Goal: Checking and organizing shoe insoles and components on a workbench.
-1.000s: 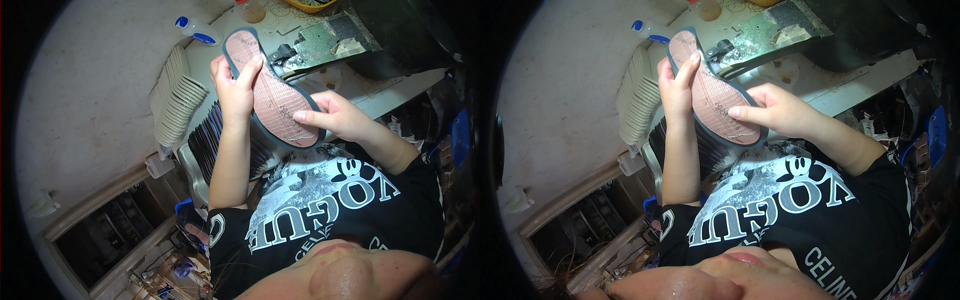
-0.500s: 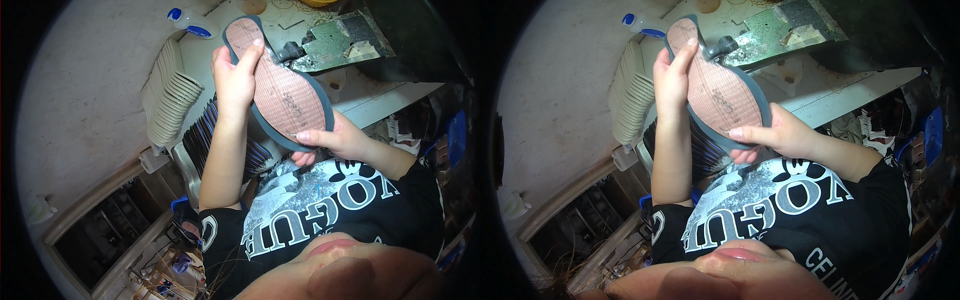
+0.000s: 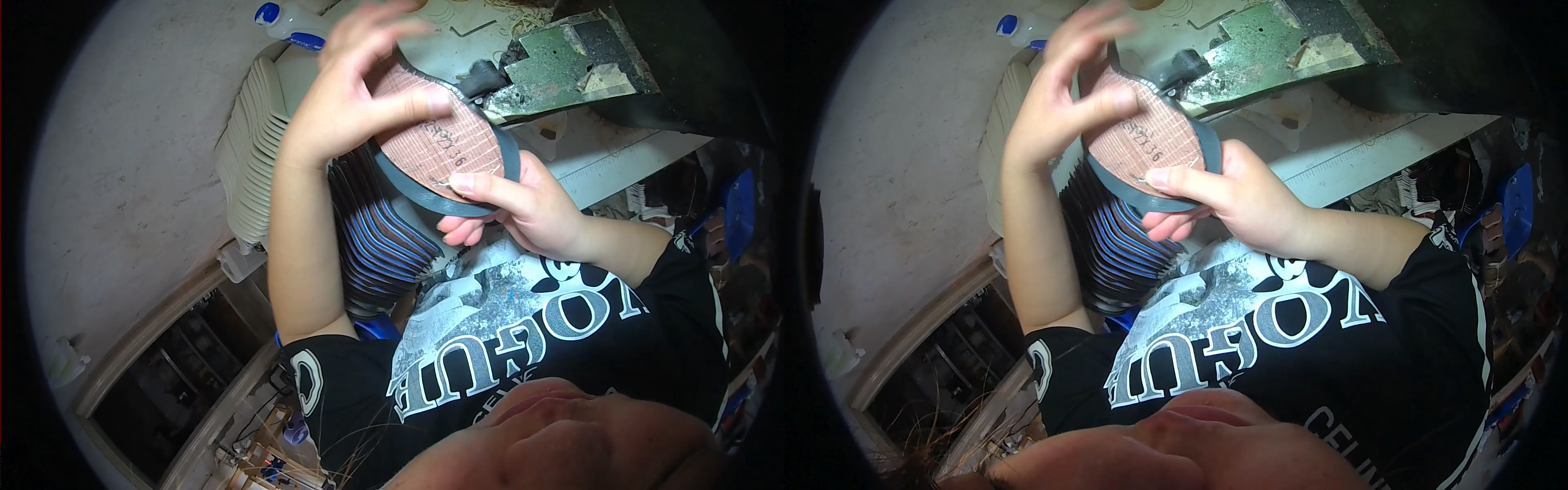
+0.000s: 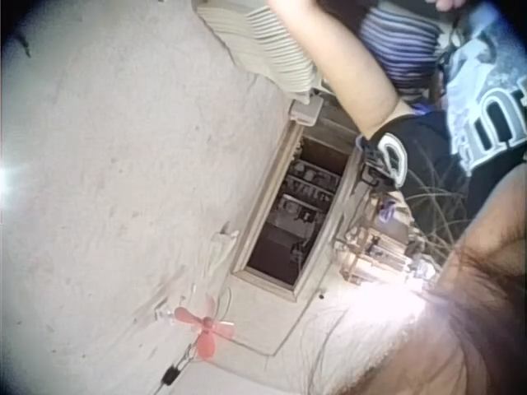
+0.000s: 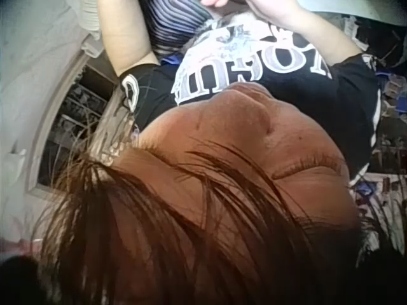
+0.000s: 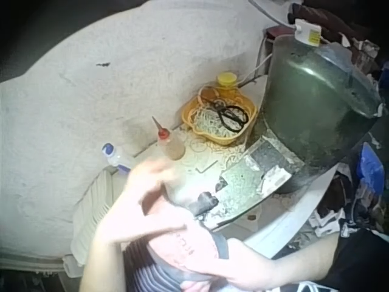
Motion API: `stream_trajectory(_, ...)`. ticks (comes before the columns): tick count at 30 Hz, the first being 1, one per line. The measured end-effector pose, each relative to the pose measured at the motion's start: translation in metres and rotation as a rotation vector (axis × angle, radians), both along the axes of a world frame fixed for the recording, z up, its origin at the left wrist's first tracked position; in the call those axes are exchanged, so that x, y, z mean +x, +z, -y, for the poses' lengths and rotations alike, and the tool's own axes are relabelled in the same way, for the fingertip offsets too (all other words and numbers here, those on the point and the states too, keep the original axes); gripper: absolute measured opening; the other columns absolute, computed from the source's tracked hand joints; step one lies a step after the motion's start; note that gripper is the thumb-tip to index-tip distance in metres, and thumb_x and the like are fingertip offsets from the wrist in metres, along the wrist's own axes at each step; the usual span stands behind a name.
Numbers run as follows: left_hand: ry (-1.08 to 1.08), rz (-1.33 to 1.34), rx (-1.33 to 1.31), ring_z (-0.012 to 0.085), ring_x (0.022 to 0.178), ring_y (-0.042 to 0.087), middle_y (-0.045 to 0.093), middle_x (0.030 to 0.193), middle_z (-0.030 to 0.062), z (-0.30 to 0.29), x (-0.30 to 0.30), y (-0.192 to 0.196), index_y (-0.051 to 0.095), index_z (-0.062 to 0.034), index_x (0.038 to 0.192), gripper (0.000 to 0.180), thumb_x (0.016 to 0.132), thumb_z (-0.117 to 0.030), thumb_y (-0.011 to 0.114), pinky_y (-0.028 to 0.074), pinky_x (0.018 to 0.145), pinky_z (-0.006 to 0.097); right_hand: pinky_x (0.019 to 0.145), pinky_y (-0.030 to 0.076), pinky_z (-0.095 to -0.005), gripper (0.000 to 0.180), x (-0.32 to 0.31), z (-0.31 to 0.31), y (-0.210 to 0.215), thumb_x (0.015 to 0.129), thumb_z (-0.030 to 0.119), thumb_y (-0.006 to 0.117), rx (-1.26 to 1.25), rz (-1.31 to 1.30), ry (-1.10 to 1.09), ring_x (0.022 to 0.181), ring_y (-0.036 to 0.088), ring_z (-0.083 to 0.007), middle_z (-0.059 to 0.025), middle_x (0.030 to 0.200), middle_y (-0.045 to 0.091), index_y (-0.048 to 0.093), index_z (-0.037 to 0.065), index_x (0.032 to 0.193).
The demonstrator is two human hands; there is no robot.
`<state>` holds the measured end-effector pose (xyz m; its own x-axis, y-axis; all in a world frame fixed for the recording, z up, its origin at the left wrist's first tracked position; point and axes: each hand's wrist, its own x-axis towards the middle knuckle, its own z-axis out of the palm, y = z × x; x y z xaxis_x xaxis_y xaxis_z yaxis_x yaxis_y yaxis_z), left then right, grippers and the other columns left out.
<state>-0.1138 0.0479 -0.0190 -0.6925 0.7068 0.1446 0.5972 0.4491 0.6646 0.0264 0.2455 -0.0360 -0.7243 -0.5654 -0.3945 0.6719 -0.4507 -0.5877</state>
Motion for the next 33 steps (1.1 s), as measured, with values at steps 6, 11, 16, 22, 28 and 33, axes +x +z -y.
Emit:
stream_trajectory(6,-0.155,0.270,-0.213,0.0175,0.097,0.051,0.057,0.094,0.0050,0.001,-0.012,0.014,0.062,-0.0053,0.097,0.044,0.067,-0.030,0.083,0.040,0.085,0.031,0.069,0.056,-0.0279,0.037,-0.009,0.013,-0.001,0.096,0.029,0.057,0.016,-0.035,-0.059,0.080,0.070,-0.0222,-0.0184,0.090,0.068,0.061,-0.006,0.107)
stream_trajectory(11,-0.085,0.541,-0.265,0.0110,0.082,0.052,0.056,0.086,0.0026,0.003,-0.006,0.025,0.059,-0.0042,0.096,0.040,0.074,-0.030,0.080,0.043,0.072,0.024,0.071,0.056,-0.0255,0.038,-0.006,0.015,-0.002,0.098,0.030,0.055,0.036,-0.067,-0.151,0.081,0.070,-0.0199,-0.0168,0.093,0.068,0.062,-0.006,0.109)
stream_trajectory(16,0.086,0.653,-0.130,0.0087,0.083,0.053,0.058,0.085,0.0005,0.004,0.012,0.020,0.058,-0.0028,0.098,0.037,0.081,-0.031,0.075,0.044,0.073,0.023,0.071,0.057,-0.0253,0.036,-0.012,0.010,-0.001,0.098,0.028,0.054,0.078,-0.065,-0.199,0.081,0.070,-0.0195,-0.0155,0.095,0.068,0.063,-0.006,0.105)
stream_trajectory(22,0.289,0.612,-0.114,0.0077,0.078,0.054,0.059,0.084,0.0014,0.008,0.035,0.014,0.058,-0.0017,0.098,0.036,0.085,-0.033,0.072,0.044,0.069,0.022,0.068,0.057,-0.0241,0.038,-0.021,0.007,-0.009,0.097,0.029,0.056,0.109,-0.124,-0.174,0.078,0.070,-0.0202,-0.0159,0.092,0.069,0.063,-0.008,0.097)
stream_trajectory(28,0.509,0.671,-0.052,0.0093,0.075,0.056,0.061,0.081,0.0053,0.006,0.050,0.012,0.060,0.0030,0.094,0.043,0.082,-0.036,0.074,0.045,0.068,0.022,0.065,0.057,-0.0238,0.036,-0.032,0.004,-0.024,0.094,0.030,0.060,0.139,-0.208,-0.189,0.070,0.069,-0.0161,-0.0128,0.082,0.069,0.065,-0.005,0.088)
stream_trajectory(33,0.668,0.779,-0.104,0.0142,0.075,0.062,0.066,0.084,0.0105,-0.006,0.067,0.023,0.065,0.0071,0.094,0.053,0.081,-0.044,0.073,0.048,0.067,0.023,0.067,0.056,-0.0254,0.032,-0.042,-0.003,-0.025,0.093,0.030,0.061,0.155,-0.308,-0.139,0.073,0.068,-0.0140,-0.0103,0.085,0.069,0.067,-0.002,0.094)
